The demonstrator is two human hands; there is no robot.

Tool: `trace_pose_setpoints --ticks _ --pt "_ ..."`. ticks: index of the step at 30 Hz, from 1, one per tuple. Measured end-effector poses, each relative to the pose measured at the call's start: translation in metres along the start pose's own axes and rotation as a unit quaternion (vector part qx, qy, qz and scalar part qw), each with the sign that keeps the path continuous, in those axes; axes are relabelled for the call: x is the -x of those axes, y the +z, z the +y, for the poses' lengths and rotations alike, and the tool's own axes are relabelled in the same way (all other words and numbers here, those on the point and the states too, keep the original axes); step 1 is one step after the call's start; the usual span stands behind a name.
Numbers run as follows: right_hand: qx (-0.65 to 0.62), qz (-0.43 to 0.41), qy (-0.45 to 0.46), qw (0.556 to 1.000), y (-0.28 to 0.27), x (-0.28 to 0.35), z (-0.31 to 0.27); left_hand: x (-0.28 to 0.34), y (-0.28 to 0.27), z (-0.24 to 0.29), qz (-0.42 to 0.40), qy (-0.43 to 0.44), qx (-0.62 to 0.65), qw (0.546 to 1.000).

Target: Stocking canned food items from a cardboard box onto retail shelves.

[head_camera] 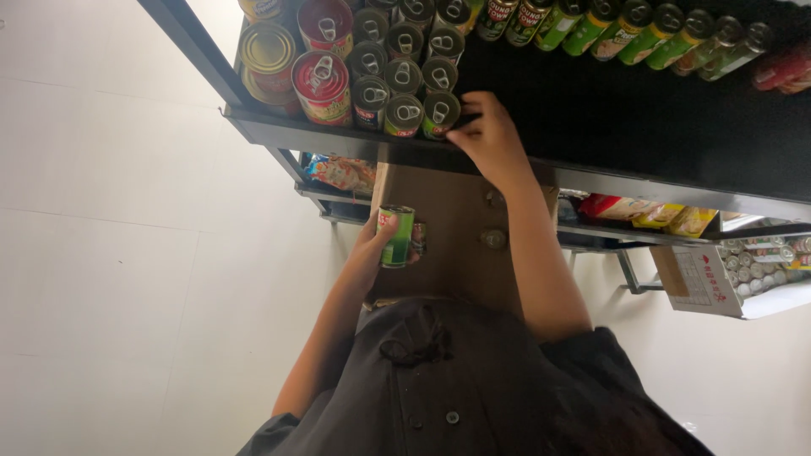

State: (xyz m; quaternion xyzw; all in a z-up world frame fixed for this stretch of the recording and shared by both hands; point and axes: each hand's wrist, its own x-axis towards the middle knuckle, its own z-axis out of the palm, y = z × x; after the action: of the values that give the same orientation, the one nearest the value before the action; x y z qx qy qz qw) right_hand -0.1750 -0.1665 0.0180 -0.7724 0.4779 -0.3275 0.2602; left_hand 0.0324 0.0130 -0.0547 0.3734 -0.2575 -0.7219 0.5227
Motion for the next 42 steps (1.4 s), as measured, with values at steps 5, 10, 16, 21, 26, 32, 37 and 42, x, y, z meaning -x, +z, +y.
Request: trace_pose_setpoints --ticks 5,10,16,21,26,32,37,42 --pt "-0.145 0.053 0.060 0.986 0.001 0.060 -0.021 -0.019 -0.010 -0.014 -0.006 0.046 0.040 0.998" --pt "-0.167 -0.194 -0.024 0.966 0.004 0.084 -0.067 -0.034 0.011 -0.001 0.001 -0.012 0.095 0.995" --pt "-0.293 -0.159 0.048 0.942 -0.004 0.090 -0.038 -0.048 0.029 -0.004 -0.052 -0.107 0.158 0.980" --pt "-0.432 -0.198 0.085 0.876 -0.036 0.090 -0.053 -0.059 0.039 -0.002 -0.161 -0.115 0.201 0.959" --pt "-0.257 -0.057 -0.137 0.955 -0.050 0.078 -0.021 -0.062 0.047 0.016 0.040 0.160 -0.275 0.947" --pt "-0.214 0.176 0.011 0.961 -0.052 0.017 -0.017 -0.054 0.108 0.104 0.090 0.460 -0.556 0.687" --pt "0.126 0.125 -0.094 0.980 -0.020 -0.021 0.014 -0.114 0.087 0.102 0.089 0.511 -0.658 0.546" --pt "0.118 0.132 0.026 0.984 -0.013 -0.009 -0.012 -0.123 0.076 0.098 0.065 0.499 -0.654 0.564"
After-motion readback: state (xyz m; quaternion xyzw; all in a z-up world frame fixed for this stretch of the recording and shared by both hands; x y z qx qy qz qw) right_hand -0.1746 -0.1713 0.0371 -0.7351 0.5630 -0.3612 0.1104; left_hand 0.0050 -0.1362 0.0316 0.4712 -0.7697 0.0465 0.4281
